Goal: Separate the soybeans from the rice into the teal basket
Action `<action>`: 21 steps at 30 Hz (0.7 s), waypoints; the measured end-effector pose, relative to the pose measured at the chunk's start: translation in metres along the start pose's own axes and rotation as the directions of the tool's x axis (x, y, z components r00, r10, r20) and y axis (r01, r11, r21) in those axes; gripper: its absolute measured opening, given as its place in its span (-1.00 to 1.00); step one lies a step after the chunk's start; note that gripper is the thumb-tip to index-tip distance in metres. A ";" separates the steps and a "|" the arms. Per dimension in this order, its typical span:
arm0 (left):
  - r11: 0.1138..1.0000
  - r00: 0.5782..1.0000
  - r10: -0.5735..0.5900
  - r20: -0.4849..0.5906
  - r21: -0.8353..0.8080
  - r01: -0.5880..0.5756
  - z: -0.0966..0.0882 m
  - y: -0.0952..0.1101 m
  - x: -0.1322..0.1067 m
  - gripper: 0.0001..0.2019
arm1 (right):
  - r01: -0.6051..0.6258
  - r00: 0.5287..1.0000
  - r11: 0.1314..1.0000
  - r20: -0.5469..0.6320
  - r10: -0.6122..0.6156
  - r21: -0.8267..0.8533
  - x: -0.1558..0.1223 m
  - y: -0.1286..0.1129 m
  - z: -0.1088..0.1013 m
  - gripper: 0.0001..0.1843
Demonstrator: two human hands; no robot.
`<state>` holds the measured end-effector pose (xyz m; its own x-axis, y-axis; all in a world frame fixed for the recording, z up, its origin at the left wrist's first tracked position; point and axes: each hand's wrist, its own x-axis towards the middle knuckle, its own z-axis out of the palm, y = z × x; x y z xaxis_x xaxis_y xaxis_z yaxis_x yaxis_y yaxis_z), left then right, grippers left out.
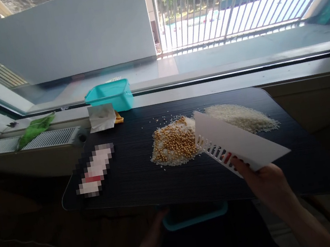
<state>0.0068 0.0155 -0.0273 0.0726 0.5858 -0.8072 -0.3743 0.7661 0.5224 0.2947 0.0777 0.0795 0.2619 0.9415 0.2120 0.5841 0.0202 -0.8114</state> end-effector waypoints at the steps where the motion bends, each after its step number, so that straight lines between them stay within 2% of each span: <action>1: 1.000 1.000 0.006 0.013 -0.004 -0.006 -0.003 -0.003 0.003 -0.60 | -0.016 1.000 1.000 0.011 0.016 0.012 -0.002 -0.001 0.002 -0.72; 5: 0.996 0.993 0.080 0.085 -0.033 -0.077 -0.015 -0.012 0.015 -0.62 | -0.038 0.999 0.999 0.038 0.036 0.037 -0.005 -0.002 0.006 -0.75; 8: 0.999 0.994 0.033 0.108 -0.022 -0.031 -0.022 -0.016 0.023 -0.60 | -0.049 0.999 0.997 0.025 0.048 0.056 -0.003 -0.003 0.008 -0.76; 12: 0.999 0.991 0.036 0.126 -0.040 -0.032 -0.022 -0.017 0.027 -0.58 | -0.053 0.999 0.997 0.001 0.053 0.062 -0.002 -0.006 0.008 -0.78; 17: 0.996 0.986 0.060 0.157 -0.077 -0.048 -0.020 -0.016 0.024 -0.57 | 0.023 0.999 0.999 -0.043 -0.024 -0.041 0.003 -0.017 -0.001 -0.79; 19: 0.994 0.989 0.048 0.138 -0.102 -0.034 -0.027 -0.017 0.020 -0.61 | 0.054 0.997 0.998 -0.056 -0.056 -0.035 0.014 -0.028 -0.003 -0.78; 21: 0.994 0.997 -0.004 0.075 -0.110 0.012 -0.041 -0.020 0.014 -0.64 | 0.110 0.993 0.994 -0.037 -0.111 -0.014 0.033 -0.044 0.002 -0.77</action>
<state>-0.0229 -0.0027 -0.0606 0.1433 0.6011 -0.7862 -0.4726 0.7395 0.4793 0.2761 0.1081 0.1206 0.2237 0.9206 0.3202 0.6200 0.1191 -0.7755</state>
